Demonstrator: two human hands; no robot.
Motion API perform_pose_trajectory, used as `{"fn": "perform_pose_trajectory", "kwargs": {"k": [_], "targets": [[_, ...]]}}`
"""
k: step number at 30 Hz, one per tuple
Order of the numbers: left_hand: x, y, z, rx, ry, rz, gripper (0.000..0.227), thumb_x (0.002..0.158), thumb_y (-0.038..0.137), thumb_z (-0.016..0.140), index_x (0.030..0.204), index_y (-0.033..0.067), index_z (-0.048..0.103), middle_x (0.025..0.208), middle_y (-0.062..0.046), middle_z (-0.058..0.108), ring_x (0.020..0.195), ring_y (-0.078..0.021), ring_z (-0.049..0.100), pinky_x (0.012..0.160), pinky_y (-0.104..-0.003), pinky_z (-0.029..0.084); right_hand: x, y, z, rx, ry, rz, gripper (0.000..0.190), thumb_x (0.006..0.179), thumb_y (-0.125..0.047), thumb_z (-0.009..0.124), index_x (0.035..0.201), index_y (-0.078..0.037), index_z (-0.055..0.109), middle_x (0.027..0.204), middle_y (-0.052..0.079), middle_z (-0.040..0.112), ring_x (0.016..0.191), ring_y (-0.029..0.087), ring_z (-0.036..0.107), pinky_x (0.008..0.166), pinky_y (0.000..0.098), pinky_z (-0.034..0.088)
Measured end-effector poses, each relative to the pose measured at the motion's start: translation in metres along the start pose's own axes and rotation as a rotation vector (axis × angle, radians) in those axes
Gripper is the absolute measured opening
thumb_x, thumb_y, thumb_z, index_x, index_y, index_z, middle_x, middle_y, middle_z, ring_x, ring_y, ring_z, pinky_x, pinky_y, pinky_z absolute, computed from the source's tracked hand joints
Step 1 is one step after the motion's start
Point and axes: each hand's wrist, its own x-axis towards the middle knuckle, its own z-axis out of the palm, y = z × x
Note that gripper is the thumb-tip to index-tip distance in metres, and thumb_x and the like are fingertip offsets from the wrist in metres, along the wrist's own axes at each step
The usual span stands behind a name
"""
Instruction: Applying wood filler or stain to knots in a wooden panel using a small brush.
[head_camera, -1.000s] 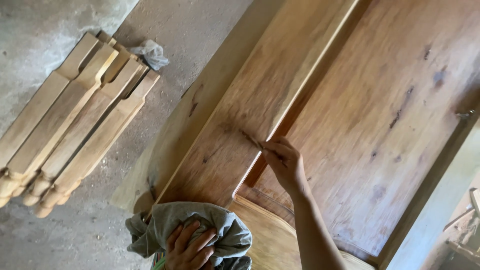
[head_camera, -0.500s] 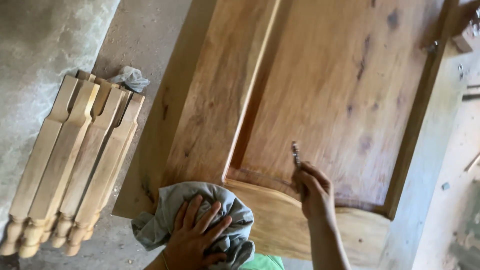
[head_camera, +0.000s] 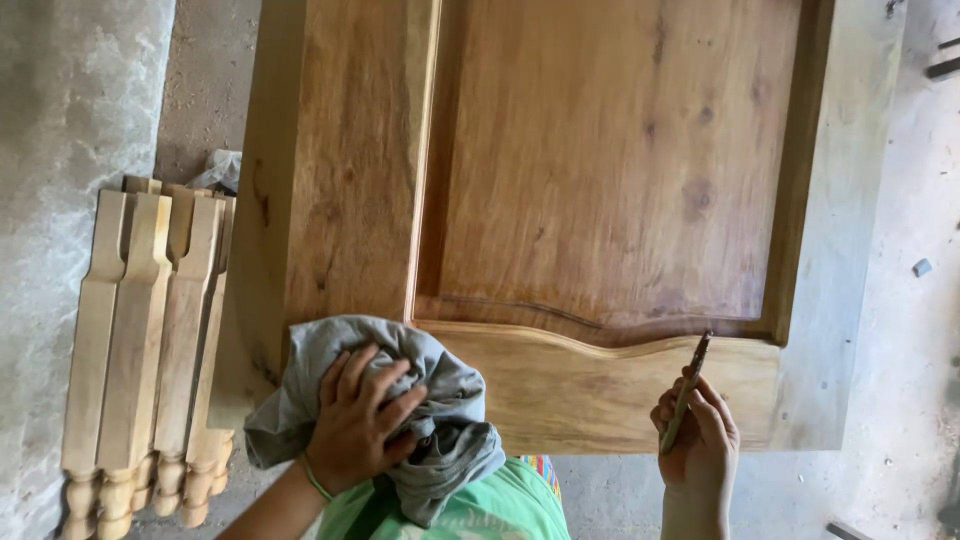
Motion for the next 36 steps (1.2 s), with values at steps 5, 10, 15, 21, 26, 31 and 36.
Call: {"fn": "perform_pose_trajectory", "kwargs": {"k": [5, 10, 15, 21, 26, 31, 36], "targets": [[-0.038, 0.0, 0.001, -0.009, -0.066, -0.047, 0.12, 0.062, 0.077, 0.079, 0.161, 0.0372, 0.025, 0.174, -0.019, -0.004, 0.153, -0.0633, -0.011, 0.119, -0.079, 0.002, -0.012, -0.016, -0.027, 0.032, 0.025, -0.038, 0.032, 0.099, -0.005, 0.054, 0.127, 0.007, 0.061, 0.097, 0.013, 0.067, 0.073, 0.017, 0.059, 0.059, 0.0262, 0.044], [-0.006, 0.013, 0.013, 0.239, 0.026, -0.2, 0.104, 0.065, 0.083, 0.065, 0.149, 0.023, 0.05, 0.154, -0.026, 0.043, 0.141, -0.0548, 0.039, 0.118, -0.065, 0.028, -0.023, -0.03, -0.078, 0.031, 0.077, -0.075, 0.033, 0.097, -0.005, 0.055, 0.126, 0.006, 0.063, 0.095, 0.013, 0.067, 0.071, 0.017, 0.059, 0.058, 0.0261, 0.043], [0.086, 0.056, 0.036, 0.261, 0.104, -0.192, 0.087, 0.068, 0.059, 0.079, 0.141, 0.0172, 0.057, 0.13, -0.016, 0.059, 0.119, -0.0425, 0.054, 0.103, -0.056, 0.039, -0.042, -0.052, -0.154, 0.026, 0.137, -0.103, 0.034, 0.1, -0.005, 0.052, 0.13, 0.008, 0.059, 0.099, 0.014, 0.066, 0.077, 0.018, 0.059, 0.061, 0.0272, 0.044], [0.158, 0.174, 0.133, 0.077, 0.093, -0.028, 0.076, 0.074, 0.061, 0.073, 0.133, 0.0172, 0.056, 0.115, -0.01, 0.061, 0.1, -0.0334, 0.055, 0.091, -0.05, 0.041, -0.059, -0.071, -0.261, 0.02, 0.176, -0.054, 0.036, 0.102, -0.009, 0.05, 0.134, 0.006, 0.055, 0.102, 0.012, 0.061, 0.079, 0.019, 0.056, 0.065, 0.0312, 0.044], [0.212, 0.278, 0.217, -0.155, 0.136, 0.018, 0.079, 0.071, 0.047, 0.078, 0.139, 0.0172, 0.051, 0.119, -0.012, 0.058, 0.102, -0.0333, 0.053, 0.09, -0.049, 0.039, -0.05, -0.082, -0.343, 0.099, 0.132, -0.036, 0.034, 0.1, -0.008, 0.053, 0.132, 0.002, 0.056, 0.103, 0.013, 0.063, 0.079, 0.02, 0.06, 0.059, 0.0296, 0.048], [0.222, 0.296, 0.241, -0.164, 0.127, 0.11, 0.08, 0.069, 0.046, 0.079, 0.14, 0.0215, 0.05, 0.128, -0.013, 0.056, 0.108, -0.0349, 0.052, 0.095, -0.05, 0.038, -0.022, -0.106, -0.395, 0.0, 0.093, 0.034, 0.039, 0.093, -0.016, 0.063, 0.131, -0.009, 0.059, 0.091, 0.003, 0.065, 0.075, 0.016, 0.065, 0.058, 0.0318, 0.045], [0.131, 0.212, 0.136, -0.15, 0.205, 0.03, 0.072, 0.065, 0.027, 0.089, 0.13, 0.0154, 0.06, 0.125, -0.01, 0.065, 0.112, -0.0335, 0.062, 0.101, -0.047, 0.044, 0.006, -0.118, -0.346, 0.039, 0.072, 0.027, 0.031, 0.1, -0.013, 0.056, 0.13, -0.008, 0.06, 0.097, 0.004, 0.064, 0.076, 0.016, 0.061, 0.059, 0.0288, 0.047]]}}
